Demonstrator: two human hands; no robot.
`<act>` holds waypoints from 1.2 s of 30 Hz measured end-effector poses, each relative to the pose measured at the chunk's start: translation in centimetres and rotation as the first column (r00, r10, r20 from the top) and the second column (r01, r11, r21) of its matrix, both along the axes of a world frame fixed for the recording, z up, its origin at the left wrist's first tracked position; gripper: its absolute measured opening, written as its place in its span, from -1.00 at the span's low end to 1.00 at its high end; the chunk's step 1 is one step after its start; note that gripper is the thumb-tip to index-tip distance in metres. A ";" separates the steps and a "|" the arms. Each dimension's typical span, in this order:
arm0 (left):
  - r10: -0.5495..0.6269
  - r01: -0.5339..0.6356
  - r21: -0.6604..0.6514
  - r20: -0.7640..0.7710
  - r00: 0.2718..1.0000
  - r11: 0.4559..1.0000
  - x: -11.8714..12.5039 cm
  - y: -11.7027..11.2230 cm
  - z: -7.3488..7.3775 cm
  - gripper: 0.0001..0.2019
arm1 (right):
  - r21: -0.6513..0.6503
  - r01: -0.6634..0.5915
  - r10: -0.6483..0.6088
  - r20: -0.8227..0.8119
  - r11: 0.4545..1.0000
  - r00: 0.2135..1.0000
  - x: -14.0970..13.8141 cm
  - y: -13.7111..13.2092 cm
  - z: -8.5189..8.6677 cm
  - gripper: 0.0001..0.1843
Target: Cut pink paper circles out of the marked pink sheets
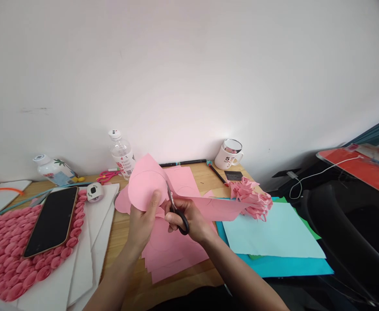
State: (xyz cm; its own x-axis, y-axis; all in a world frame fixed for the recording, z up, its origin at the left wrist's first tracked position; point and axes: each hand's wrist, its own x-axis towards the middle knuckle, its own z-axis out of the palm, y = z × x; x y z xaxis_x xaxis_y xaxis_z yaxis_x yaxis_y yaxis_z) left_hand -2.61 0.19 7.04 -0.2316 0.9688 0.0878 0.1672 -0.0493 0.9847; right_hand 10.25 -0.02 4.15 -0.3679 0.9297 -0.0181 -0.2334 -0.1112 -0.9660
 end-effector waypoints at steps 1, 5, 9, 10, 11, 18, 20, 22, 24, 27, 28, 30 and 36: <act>0.022 -0.022 -0.004 -0.004 1.000 1.000 0.1 0.0 -0.1 -0.68 | -0.005 0.002 -0.002 -0.004 1.000 1.000 -0.1 0.0 0.0 -0.61; 0.002 -0.002 -0.019 -0.002 1.000 1.000 0.1 -0.1 0.1 -0.69 | -0.010 0.031 -0.032 -0.038 0.999 0.999 -0.2 0.1 0.0 -0.61; -0.036 0.036 0.006 0.021 0.999 0.999 -0.1 -0.4 0.7 -0.63 | 0.032 0.004 -0.002 -0.049 0.999 0.999 0.2 0.5 0.2 -0.56; -0.038 0.038 0.008 0.018 0.999 0.999 -0.1 -0.4 0.8 -0.62 | 0.040 -0.010 0.012 -0.044 0.999 0.999 0.2 0.5 0.3 -0.56; -0.040 0.040 0.008 0.015 0.999 0.999 -0.1 -0.4 0.8 -0.61 | 0.044 -0.020 0.022 -0.039 0.999 0.999 0.3 0.6 0.4 -0.55; -0.056 0.056 -0.002 0.000 0.998 0.998 -0.1 -0.5 0.9 -0.59 | 0.019 -0.026 0.026 -0.032 0.999 0.999 0.4 0.3 0.5 -0.53; -0.049 0.049 -0.004 0.001 0.999 0.999 -0.1 -0.5 1.0 -0.58 | 0.008 -0.022 0.022 -0.021 1.000 1.000 0.4 0.3 0.3 -0.53; -0.049 0.049 -0.005 -0.005 0.999 0.999 -0.1 -0.5 1.0 -0.59 | 0.001 -0.015 0.015 -0.013 1.000 1.000 0.4 0.3 0.1 -0.53; -0.053 0.053 -0.003 -0.014 0.999 0.999 -0.2 -0.5 1.0 -0.62 | -0.001 -0.012 0.012 -0.005 1.000 1.000 0.5 0.3 0.0 -0.53; -0.072 0.072 0.000 -0.019 0.997 0.997 -0.3 -0.5 1.0 -0.67 | 0.002 -0.017 0.017 0.006 1.000 1.000 0.5 0.4 -0.2 -0.55; -0.080 0.080 0.001 -0.020 0.997 0.997 -0.3 -0.5 1.0 -0.68 | 0.004 -0.021 0.021 0.006 1.000 1.000 0.6 0.4 -0.2 -0.56; -0.091 0.091 0.002 -0.023 0.996 0.996 -0.3 -0.5 1.1 -0.70 | 0.009 -0.030 0.031 -0.003 0.999 1.000 0.6 0.4 -0.1 -0.58; -0.095 0.096 0.010 -0.059 0.994 0.995 -0.2 -0.4 1.3 -0.72 | 0.021 -0.029 0.029 -0.013 0.999 0.999 0.7 0.3 0.2 -0.66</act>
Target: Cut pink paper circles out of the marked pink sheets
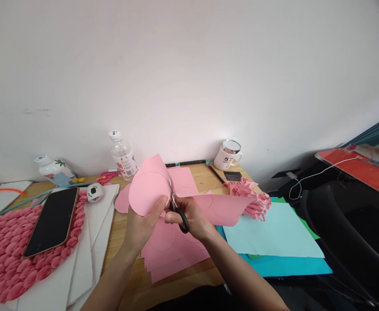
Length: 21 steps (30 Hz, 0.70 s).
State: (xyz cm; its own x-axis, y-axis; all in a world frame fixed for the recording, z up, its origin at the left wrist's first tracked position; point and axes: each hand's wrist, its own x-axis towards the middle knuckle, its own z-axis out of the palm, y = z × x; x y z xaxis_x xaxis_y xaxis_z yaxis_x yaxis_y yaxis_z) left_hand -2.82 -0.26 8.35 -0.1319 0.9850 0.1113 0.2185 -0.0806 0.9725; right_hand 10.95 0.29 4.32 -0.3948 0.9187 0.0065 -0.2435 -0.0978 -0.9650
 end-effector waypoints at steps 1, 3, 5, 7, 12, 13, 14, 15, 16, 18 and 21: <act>-0.003 0.003 0.000 -0.002 1.000 1.000 0.0 0.0 0.0 -0.72 | 0.004 0.004 -0.004 0.000 1.000 1.000 0.0 0.0 0.0 -0.66; -0.009 0.009 -0.005 -0.006 1.000 1.000 0.0 0.0 0.0 -0.72 | 0.017 0.011 -0.011 -0.002 1.000 1.000 0.0 0.0 0.1 -0.67; -0.014 0.014 -0.012 -0.009 1.000 1.000 0.0 0.0 0.0 -0.71 | 0.033 0.017 -0.016 -0.007 0.999 1.000 0.0 -0.1 0.1 -0.67; -0.025 0.025 -0.012 -0.009 1.000 1.000 0.0 0.0 -0.1 -0.72 | 0.041 0.024 -0.024 -0.012 0.999 1.000 0.0 -0.1 0.1 -0.66; -0.031 0.031 0.016 0.021 0.999 0.999 -0.2 0.0 -0.3 -0.76 | 0.023 0.037 -0.036 -0.004 0.999 0.999 0.0 -0.1 0.3 -0.65; -0.022 0.021 0.017 0.029 0.999 1.000 -0.2 0.1 -0.4 -0.76 | 0.018 0.037 -0.037 0.003 0.999 0.999 -0.1 -0.2 0.3 -0.65; -0.012 0.012 0.014 0.035 0.999 1.000 -0.2 0.1 -0.5 -0.76 | 0.015 0.038 -0.039 0.008 0.999 0.999 -0.1 -0.2 0.4 -0.65; -0.001 0.001 0.010 0.038 0.999 1.000 -0.3 0.2 -0.6 -0.75 | 0.015 0.038 -0.038 0.012 0.999 0.999 -0.1 -0.2 0.4 -0.64; 0.008 -0.008 0.004 0.038 0.999 1.000 -0.4 0.2 -0.7 -0.74 | 0.017 0.035 -0.036 0.014 0.999 0.999 -0.1 -0.2 0.4 -0.64; 0.018 -0.018 -0.002 0.036 0.999 1.000 -0.5 0.3 -0.9 -0.73 | 0.020 0.032 -0.032 0.017 0.999 0.999 -0.1 -0.2 0.5 -0.64; 0.008 -0.008 0.004 0.042 0.999 1.000 -0.7 0.4 -1.0 -0.74 | 0.014 0.030 -0.031 0.030 0.999 0.999 -0.1 -0.2 0.5 -0.65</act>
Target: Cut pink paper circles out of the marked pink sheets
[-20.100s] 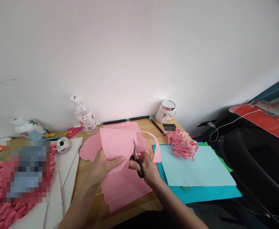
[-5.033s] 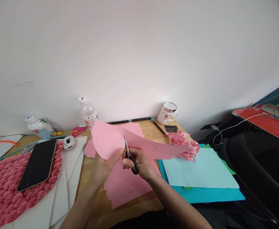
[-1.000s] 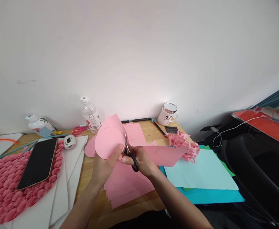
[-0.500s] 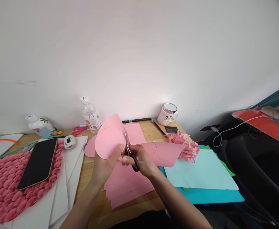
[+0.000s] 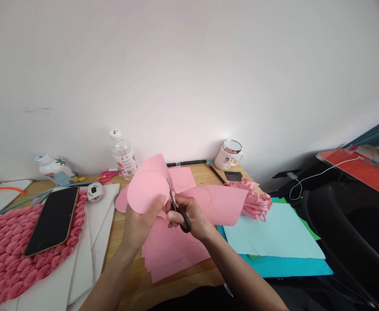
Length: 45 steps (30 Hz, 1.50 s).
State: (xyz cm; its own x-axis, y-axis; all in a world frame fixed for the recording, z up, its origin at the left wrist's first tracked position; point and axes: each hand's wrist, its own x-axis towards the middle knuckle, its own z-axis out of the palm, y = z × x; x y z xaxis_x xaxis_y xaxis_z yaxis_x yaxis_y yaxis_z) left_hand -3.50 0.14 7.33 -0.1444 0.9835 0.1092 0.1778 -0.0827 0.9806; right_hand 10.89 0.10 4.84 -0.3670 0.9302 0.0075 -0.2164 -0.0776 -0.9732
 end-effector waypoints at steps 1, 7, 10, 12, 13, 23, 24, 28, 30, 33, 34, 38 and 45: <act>-0.001 0.001 0.002 0.004 1.000 1.000 0.0 0.0 0.0 -0.74 | -0.004 0.000 0.000 0.005 1.000 1.000 0.0 0.0 0.0 -0.66; 0.114 -0.113 -0.017 0.052 0.992 0.993 0.3 0.1 -0.5 -0.72 | -0.044 -0.001 0.003 0.037 0.999 0.999 -0.5 -0.2 0.2 -0.65; 0.136 -0.135 -0.015 0.079 0.988 0.991 0.6 0.1 -0.4 -0.71 | -0.063 -0.002 0.004 0.035 0.998 0.999 -0.8 -0.4 0.1 -0.62; 0.130 -0.128 -0.032 0.068 0.989 0.991 0.7 0.0 -0.2 -0.69 | -0.070 -0.001 0.003 0.029 0.998 1.000 -0.9 -0.4 0.0 -0.61; 0.121 -0.119 -0.034 0.061 0.991 0.992 0.8 -0.1 -0.1 -0.68 | -0.066 0.002 -0.001 0.020 0.998 1.000 -0.9 -0.3 -0.1 -0.61; 0.053 -0.053 -0.001 0.048 0.997 0.999 1.0 -0.4 -0.1 -0.70 | 0.034 -0.072 0.072 -0.018 0.997 0.997 -0.1 0.6 -0.2 -0.56; 0.056 -0.056 -0.001 0.052 0.997 0.998 0.9 -0.4 -0.1 -0.68 | 0.035 -0.074 0.074 -0.015 0.997 0.997 -0.1 0.6 -0.2 -0.56; 0.047 -0.046 -0.005 0.058 0.997 0.999 0.8 -0.4 -0.3 -0.65 | 0.022 -0.082 0.082 0.007 0.996 0.997 0.0 0.5 0.0 -0.53; 0.020 -0.020 0.005 0.057 0.998 1.000 0.8 -0.4 -0.2 -0.68 | 0.013 -0.075 0.074 0.019 0.997 0.997 0.0 0.4 0.1 -0.52; -0.002 0.001 0.007 0.068 0.998 1.000 0.8 -0.5 0.0 -0.69 | 0.008 -0.062 0.062 0.039 0.998 0.997 0.0 0.4 0.2 -0.50; 0.002 -0.002 0.003 0.070 0.998 1.000 0.8 -0.5 0.0 -0.69 | 0.006 -0.059 0.059 0.044 0.998 0.997 0.0 0.4 0.1 -0.50; 0.009 -0.008 -0.008 0.064 0.998 1.000 0.9 -0.5 0.3 -0.70 | -0.003 -0.056 0.056 0.056 0.998 0.997 -0.1 0.4 -0.1 -0.51; -0.001 0.001 -0.016 0.043 0.999 1.000 0.7 -0.5 0.3 -0.73 | -0.011 -0.047 0.047 0.019 0.999 0.999 -0.1 0.4 -0.3 -0.57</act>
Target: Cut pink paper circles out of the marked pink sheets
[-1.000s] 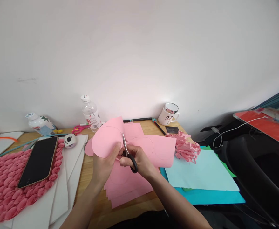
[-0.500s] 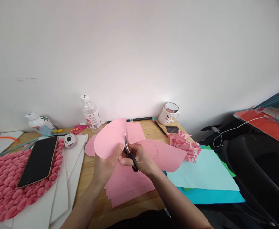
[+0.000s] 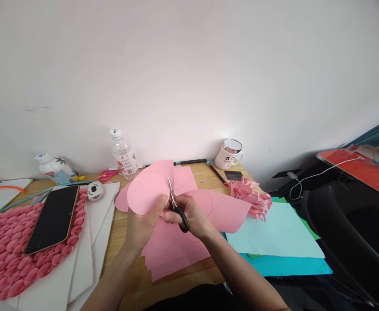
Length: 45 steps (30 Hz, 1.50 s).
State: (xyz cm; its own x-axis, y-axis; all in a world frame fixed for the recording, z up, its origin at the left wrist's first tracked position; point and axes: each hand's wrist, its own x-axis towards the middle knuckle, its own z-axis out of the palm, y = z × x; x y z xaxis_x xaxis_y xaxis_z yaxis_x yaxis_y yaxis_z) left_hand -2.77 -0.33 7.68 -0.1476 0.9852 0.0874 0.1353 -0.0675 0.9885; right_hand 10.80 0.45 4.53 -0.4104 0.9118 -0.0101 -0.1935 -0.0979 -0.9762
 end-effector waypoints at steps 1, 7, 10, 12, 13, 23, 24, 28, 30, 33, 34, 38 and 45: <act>-0.019 0.019 -0.003 -0.003 1.000 1.000 0.0 0.0 0.0 -0.74 | 0.005 0.000 0.000 -0.010 1.000 1.000 0.0 0.0 0.0 -0.58; -0.059 0.059 0.010 -0.023 0.998 0.998 -0.1 0.0 0.2 -0.77 | 0.002 0.010 -0.010 -0.009 1.000 1.000 0.1 0.0 -0.1 -0.62; -0.023 0.023 0.015 -0.008 1.000 1.000 -0.1 0.0 0.1 -0.78 | 0.004 0.013 -0.013 0.002 1.000 1.000 0.2 -0.1 -0.1 -0.63; -0.006 0.006 0.008 0.012 1.000 1.000 -0.2 0.0 -0.1 -0.78 | 0.005 0.013 -0.013 -0.001 1.000 1.000 0.2 -0.1 -0.1 -0.64; -0.003 0.003 0.004 0.020 1.000 1.000 -0.2 -0.1 -0.1 -0.77 | 0.006 0.015 -0.015 -0.004 1.000 1.000 0.2 -0.1 -0.1 -0.64; 0.082 -0.082 -0.011 0.046 0.996 0.997 -0.4 0.4 -1.0 -0.73 | -0.010 0.028 -0.028 0.013 1.000 1.000 0.0 -0.3 0.0 -0.64; 0.086 -0.086 -0.015 0.051 0.995 0.996 -0.3 0.5 -1.2 -0.73 | -0.015 0.031 -0.031 0.013 0.999 0.999 0.0 -0.3 0.0 -0.64; 0.102 -0.102 -0.006 0.072 0.992 0.995 0.0 0.5 -1.1 -0.71 | -0.028 0.029 -0.029 -0.010 0.999 1.000 -0.2 -0.5 -0.2 -0.61; 0.115 -0.116 0.004 0.064 0.991 0.993 0.1 0.4 -0.8 -0.68 | -0.042 0.006 -0.007 -0.015 0.999 1.000 -0.3 -0.6 -0.3 -0.61; 0.092 -0.092 0.007 0.013 0.996 0.996 0.0 0.2 -0.5 -0.68 | -0.034 -0.017 0.017 -0.025 0.999 1.000 -0.2 -0.5 -0.6 -0.61; 0.067 -0.067 0.010 0.000 0.998 0.998 0.0 0.2 -0.4 -0.69 | -0.020 -0.019 0.018 -0.028 1.000 0.999 -0.1 -0.4 -0.6 -0.61; -0.002 0.002 0.030 -0.006 1.000 1.000 -0.1 0.1 -0.5 -0.72 | 0.025 -0.016 0.017 -0.021 1.000 1.000 0.1 -0.1 -0.3 -0.62; -0.007 0.008 0.013 -0.012 1.000 1.000 -0.2 0.1 -0.6 -0.72 | 0.020 -0.007 0.007 -0.011 1.000 1.000 0.1 -0.1 -0.2 -0.60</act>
